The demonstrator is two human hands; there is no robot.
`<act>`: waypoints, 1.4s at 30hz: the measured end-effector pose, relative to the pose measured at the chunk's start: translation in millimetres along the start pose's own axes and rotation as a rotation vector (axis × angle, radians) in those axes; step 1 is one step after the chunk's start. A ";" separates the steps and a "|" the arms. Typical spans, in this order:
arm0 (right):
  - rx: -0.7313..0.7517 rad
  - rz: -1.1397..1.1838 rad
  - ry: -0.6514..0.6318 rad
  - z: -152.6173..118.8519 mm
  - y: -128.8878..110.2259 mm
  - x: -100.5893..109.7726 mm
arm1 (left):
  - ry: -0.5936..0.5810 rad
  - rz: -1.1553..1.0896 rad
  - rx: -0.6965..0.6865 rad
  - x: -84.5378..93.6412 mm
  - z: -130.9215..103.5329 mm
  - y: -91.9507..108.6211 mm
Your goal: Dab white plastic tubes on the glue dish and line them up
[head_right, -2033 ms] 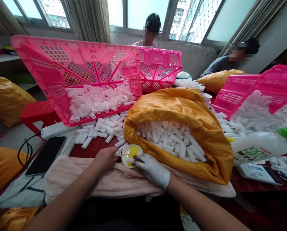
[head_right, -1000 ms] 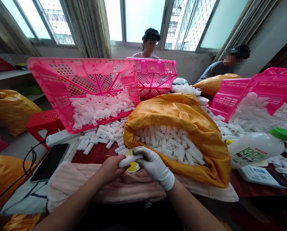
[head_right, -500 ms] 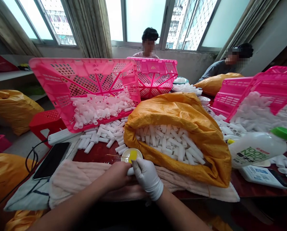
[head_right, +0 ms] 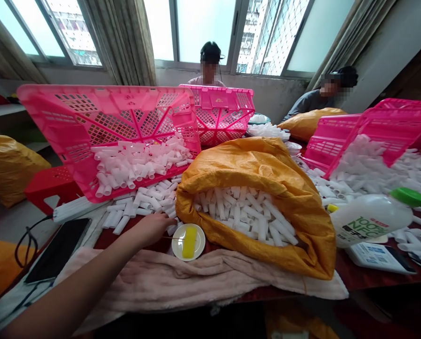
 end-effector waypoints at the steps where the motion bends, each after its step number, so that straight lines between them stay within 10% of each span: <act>1: -0.005 -0.008 0.001 3.9 3.3 -2.0 | -0.022 0.001 -0.025 -1.9 2.8 -0.8; 7: 0.043 -0.012 -0.040 6.3 -18.6 15.6 | -0.024 0.008 -0.142 -9.8 3.0 -5.1; 17: 0.893 -0.200 -0.241 142.6 -219.5 -75.2 | 0.192 -0.180 0.082 3.5 -23.5 -12.8; 28: 0.799 0.353 -0.412 73.5 -218.0 -94.4 | 0.135 -0.167 0.137 -43.2 -26.6 8.1; 34: 0.923 -0.054 -0.288 61.9 -193.7 -139.2 | 0.160 -0.090 0.149 -46.2 -25.5 10.9; 42: 1.055 -0.135 -0.354 54.5 -193.1 -124.5 | 0.201 -0.060 0.158 -48.1 -26.1 13.6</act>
Point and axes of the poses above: each hand's wrist, its own z-axis towards the middle knuckle, its own x-axis out of the back of the hand, y = z × x, the point moved 2 cm from there along z, towards the middle knuckle, and after that the axes turned 4 degrees about x, right-handed, at the moved point
